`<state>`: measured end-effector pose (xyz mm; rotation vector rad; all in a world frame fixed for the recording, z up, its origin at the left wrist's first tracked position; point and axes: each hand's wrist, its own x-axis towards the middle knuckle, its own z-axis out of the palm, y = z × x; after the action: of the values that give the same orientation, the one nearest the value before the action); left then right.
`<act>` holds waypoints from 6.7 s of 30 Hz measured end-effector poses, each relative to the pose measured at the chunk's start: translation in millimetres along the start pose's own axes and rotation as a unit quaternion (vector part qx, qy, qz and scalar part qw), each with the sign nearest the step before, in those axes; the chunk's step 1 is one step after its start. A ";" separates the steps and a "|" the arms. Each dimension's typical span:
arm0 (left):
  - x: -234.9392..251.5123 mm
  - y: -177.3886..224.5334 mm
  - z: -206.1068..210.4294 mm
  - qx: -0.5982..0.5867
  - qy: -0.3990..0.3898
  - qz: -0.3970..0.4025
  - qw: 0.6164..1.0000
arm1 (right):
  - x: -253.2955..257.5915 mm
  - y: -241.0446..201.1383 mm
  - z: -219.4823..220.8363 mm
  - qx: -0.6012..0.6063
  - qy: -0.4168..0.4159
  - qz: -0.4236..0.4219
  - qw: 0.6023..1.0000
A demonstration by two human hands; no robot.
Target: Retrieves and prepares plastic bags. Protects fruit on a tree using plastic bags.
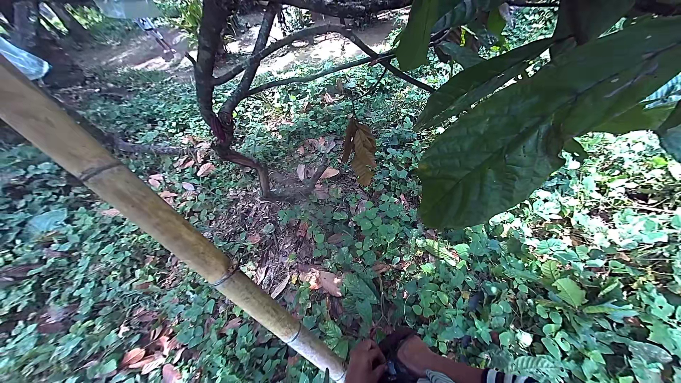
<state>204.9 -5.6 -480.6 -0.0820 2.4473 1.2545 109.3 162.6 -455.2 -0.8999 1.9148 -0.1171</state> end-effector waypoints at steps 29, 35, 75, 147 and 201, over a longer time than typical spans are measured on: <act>-2.3 -1.0 -1.1 0.008 -0.013 -0.001 1.000 | -7.8 15.0 -13.9 0.044 -0.024 -0.072 0.996; -3.7 -1.1 -0.5 0.035 -0.036 0.003 0.999 | -6.4 28.1 -2.2 0.085 0.022 -0.125 0.988; 0.8 27.3 -12.7 0.123 -0.112 -0.044 0.985 | -69.4 28.6 -43.8 0.389 0.020 -0.186 0.902; 67.2 143.4 -94.6 -0.430 0.151 0.055 0.888 | -101.1 54.8 -120.7 0.714 0.276 -0.326 0.554; 79.3 152.7 -105.1 -0.240 0.071 0.092 0.964 | -96.2 31.3 -119.0 0.577 0.390 -0.289 0.657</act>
<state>64.6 12.2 -336.8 -0.0776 2.2481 1.9677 20.1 211.8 -336.7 -0.4711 1.5920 -2.1436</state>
